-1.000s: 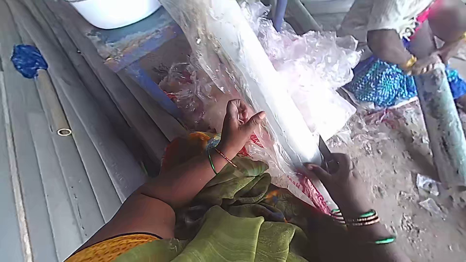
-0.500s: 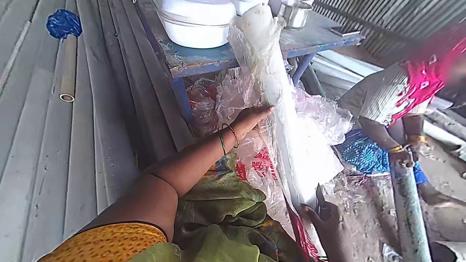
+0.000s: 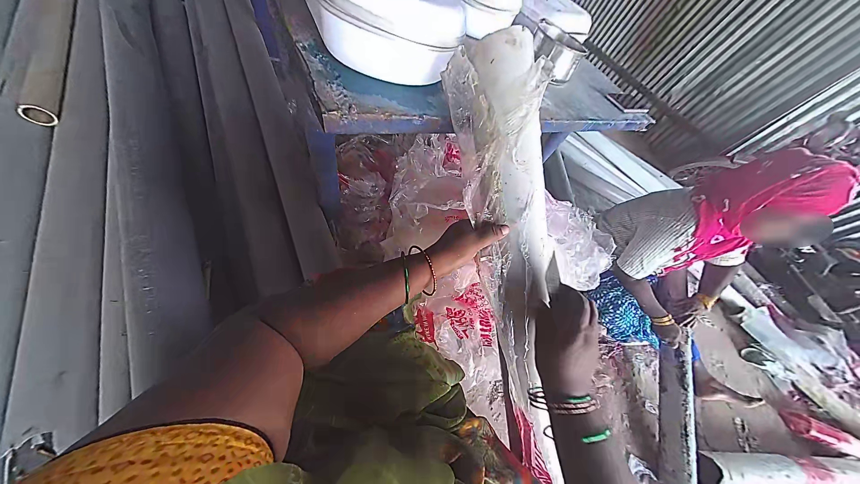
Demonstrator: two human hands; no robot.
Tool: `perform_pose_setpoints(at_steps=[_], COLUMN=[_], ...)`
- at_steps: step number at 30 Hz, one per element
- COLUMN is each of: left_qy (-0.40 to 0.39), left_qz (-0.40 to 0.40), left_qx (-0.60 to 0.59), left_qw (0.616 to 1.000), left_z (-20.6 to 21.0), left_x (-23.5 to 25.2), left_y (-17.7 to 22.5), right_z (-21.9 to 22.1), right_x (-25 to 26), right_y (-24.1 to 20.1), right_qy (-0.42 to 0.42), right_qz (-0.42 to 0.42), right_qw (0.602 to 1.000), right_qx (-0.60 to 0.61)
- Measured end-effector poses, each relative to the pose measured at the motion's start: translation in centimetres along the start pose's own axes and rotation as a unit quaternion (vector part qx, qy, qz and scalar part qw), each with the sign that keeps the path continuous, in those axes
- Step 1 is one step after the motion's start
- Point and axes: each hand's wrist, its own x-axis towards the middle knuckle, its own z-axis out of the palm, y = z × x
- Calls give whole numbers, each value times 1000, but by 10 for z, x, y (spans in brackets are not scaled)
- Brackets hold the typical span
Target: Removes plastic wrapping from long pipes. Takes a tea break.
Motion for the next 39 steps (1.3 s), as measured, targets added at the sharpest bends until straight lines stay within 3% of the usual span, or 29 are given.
perform_pose_setpoints(at_steps=[4,15,23,32,35,39], left_qy=[-14,-63,-43,-38,-12,59], left_qz=[-6,9,52,-4,-3,-33], left_qx=[6,81,141,259,211,125], left_qw=[1000,995,988,965,977,990], left_z=[-3,-35,-58,-58,-68,-68], left_x=[1,-6,-16,-16,1,32], left_y=[2,13,-12,0,5,41], right_z=[30,32,33,27,26,28], right_x=[16,20,18,24,25,24], right_y=[-1,12,15,14,16,15], right_qy=[69,36,32,32,32,37], right_qz=[-41,6,13,14,18,17], right_qw=[993,995,996,997,998,997], right_qx=[-90,-88,-83,-68,-59,-66])
